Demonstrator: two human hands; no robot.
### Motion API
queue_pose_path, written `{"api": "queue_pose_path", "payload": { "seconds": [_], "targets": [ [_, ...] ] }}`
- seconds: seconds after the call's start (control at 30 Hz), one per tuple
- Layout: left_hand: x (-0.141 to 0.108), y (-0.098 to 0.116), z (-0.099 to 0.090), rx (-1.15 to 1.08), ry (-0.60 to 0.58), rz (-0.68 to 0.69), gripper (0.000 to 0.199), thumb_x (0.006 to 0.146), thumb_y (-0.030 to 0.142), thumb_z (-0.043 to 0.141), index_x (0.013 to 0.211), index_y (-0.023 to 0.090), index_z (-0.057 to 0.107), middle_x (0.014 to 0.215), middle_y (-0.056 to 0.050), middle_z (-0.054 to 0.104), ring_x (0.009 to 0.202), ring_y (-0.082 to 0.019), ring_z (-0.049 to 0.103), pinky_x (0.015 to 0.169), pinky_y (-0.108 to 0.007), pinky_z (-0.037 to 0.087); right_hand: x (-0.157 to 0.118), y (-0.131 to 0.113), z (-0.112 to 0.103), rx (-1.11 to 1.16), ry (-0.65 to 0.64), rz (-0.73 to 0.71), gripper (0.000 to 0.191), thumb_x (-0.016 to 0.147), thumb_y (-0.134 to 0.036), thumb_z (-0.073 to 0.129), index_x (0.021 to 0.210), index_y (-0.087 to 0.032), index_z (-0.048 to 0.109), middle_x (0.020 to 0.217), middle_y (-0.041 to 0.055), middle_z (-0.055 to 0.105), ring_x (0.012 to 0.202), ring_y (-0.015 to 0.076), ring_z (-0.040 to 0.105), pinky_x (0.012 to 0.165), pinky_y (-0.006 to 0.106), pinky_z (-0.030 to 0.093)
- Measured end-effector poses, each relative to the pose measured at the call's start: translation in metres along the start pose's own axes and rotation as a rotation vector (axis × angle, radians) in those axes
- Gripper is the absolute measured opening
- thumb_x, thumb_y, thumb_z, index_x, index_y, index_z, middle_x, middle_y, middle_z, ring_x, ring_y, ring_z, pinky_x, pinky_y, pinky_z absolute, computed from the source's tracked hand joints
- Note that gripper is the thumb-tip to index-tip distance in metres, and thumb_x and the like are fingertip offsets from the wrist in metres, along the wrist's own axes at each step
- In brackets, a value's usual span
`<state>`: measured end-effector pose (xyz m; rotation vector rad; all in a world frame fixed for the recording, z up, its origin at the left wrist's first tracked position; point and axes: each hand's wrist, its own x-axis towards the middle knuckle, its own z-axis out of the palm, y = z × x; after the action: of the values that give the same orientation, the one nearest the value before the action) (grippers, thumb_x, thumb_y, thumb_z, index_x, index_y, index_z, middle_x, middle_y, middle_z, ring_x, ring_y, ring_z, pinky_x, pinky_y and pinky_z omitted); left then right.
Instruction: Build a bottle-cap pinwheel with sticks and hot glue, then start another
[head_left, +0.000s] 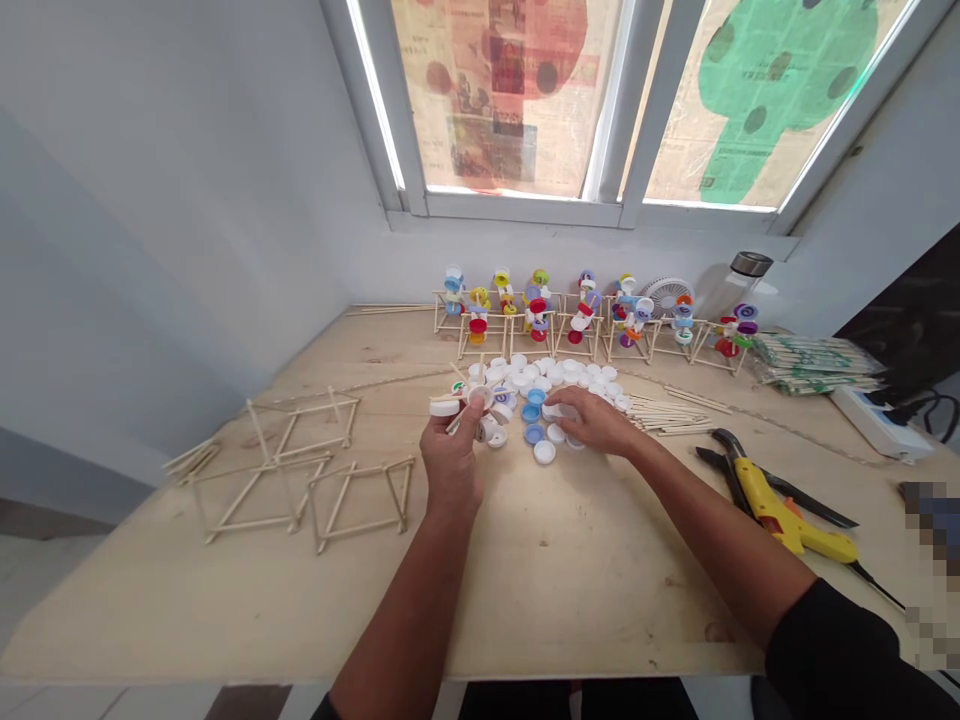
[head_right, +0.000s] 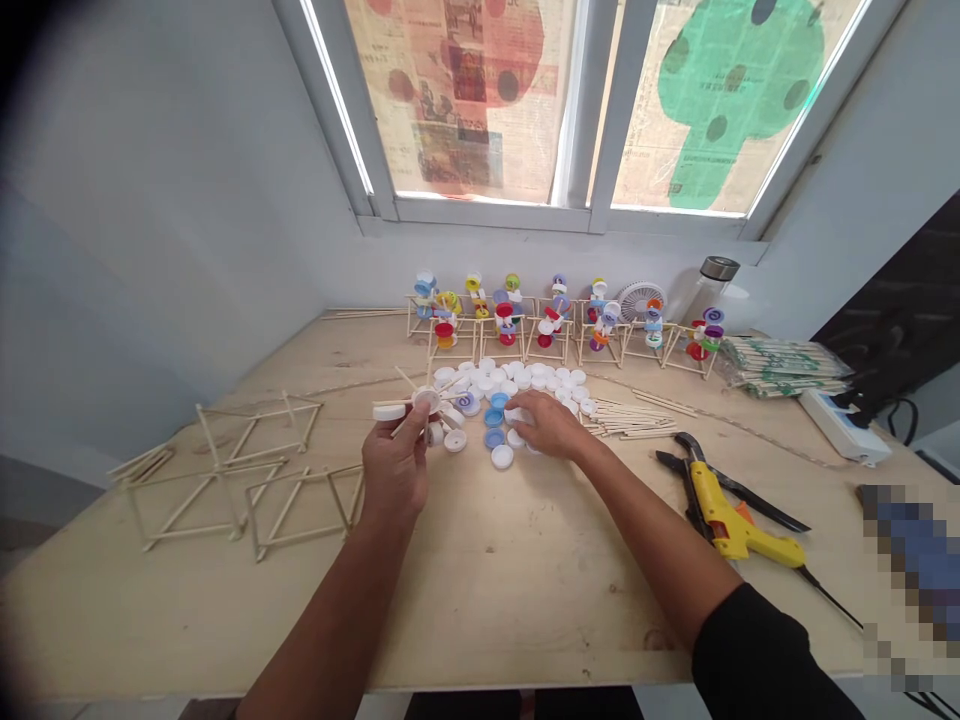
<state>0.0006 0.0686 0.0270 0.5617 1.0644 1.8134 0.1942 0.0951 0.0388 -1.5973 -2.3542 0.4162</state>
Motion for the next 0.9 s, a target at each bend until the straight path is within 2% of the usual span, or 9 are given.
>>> {"api": "queue_pose_path", "payload": {
  "seconds": [0.13,0.23,0.4,0.5,0.73,0.9],
  "targets": [
    [0.001,-0.001,-0.001,0.004,0.002,0.0,0.042,0.049,0.036,0.082,0.081,0.014,0.067,0.077,-0.002,0.066,0.066,-0.011,0.059,0.06,-0.023,0.044,0.0,0.015,-0.005,-0.036,0.062,0.125,0.037,0.086,-0.018,0.046,0.122,-0.021,0.056,0.124,0.0064,0.06,0.11,0.0208,0.056,0.089,0.032,0.042],
    [0.001,0.0,-0.001,-0.018,-0.005,-0.011,0.042,0.049,0.035,0.083,0.082,0.014,0.067,0.078,-0.002,0.066,0.066,-0.011,0.058,0.06,-0.022,0.044,-0.003,0.02,-0.005,-0.084,0.056,0.194,0.038,0.087,-0.022,0.047,0.123,-0.018,0.056,0.12,0.0092,0.062,0.104,0.023,0.058,0.085,0.034,0.043],
    [0.0,0.0,0.0,-0.026,-0.002,-0.01,0.042,0.049,0.036,0.083,0.081,0.014,0.067,0.078,-0.002,0.066,0.067,-0.011,0.059,0.06,-0.023,0.044,-0.003,0.007,0.001,-0.154,0.018,0.182,0.044,0.085,-0.029,0.053,0.128,-0.019,0.051,0.129,0.012,0.055,0.117,0.0284,0.049,0.092,0.038,0.037],
    [0.0,0.0,0.0,-0.007,0.0,-0.007,0.042,0.049,0.037,0.082,0.08,0.014,0.066,0.077,-0.003,0.066,0.065,-0.012,0.059,0.058,-0.023,0.043,0.003,0.0,0.004,-0.178,0.01,0.196,0.045,0.087,-0.03,0.05,0.13,-0.017,0.049,0.13,0.0152,0.053,0.117,0.0304,0.048,0.092,0.041,0.036],
    [0.002,-0.001,-0.001,-0.018,0.013,-0.003,0.04,0.049,0.036,0.082,0.079,0.014,0.066,0.077,-0.002,0.066,0.065,-0.011,0.059,0.059,-0.023,0.043,0.013,-0.014,0.017,-0.158,-0.026,0.103,0.039,0.09,-0.024,0.044,0.127,-0.015,0.052,0.127,0.0126,0.055,0.117,0.0246,0.049,0.093,0.034,0.036],
    [0.002,-0.001,-0.001,-0.023,0.016,0.006,0.04,0.048,0.036,0.083,0.077,0.014,0.066,0.078,-0.002,0.066,0.067,-0.012,0.059,0.06,-0.024,0.044,0.013,-0.029,0.026,-0.148,-0.016,0.059,0.04,0.088,-0.018,0.045,0.127,-0.017,0.053,0.126,0.0109,0.056,0.116,0.0231,0.048,0.092,0.033,0.037]
  ]
}}
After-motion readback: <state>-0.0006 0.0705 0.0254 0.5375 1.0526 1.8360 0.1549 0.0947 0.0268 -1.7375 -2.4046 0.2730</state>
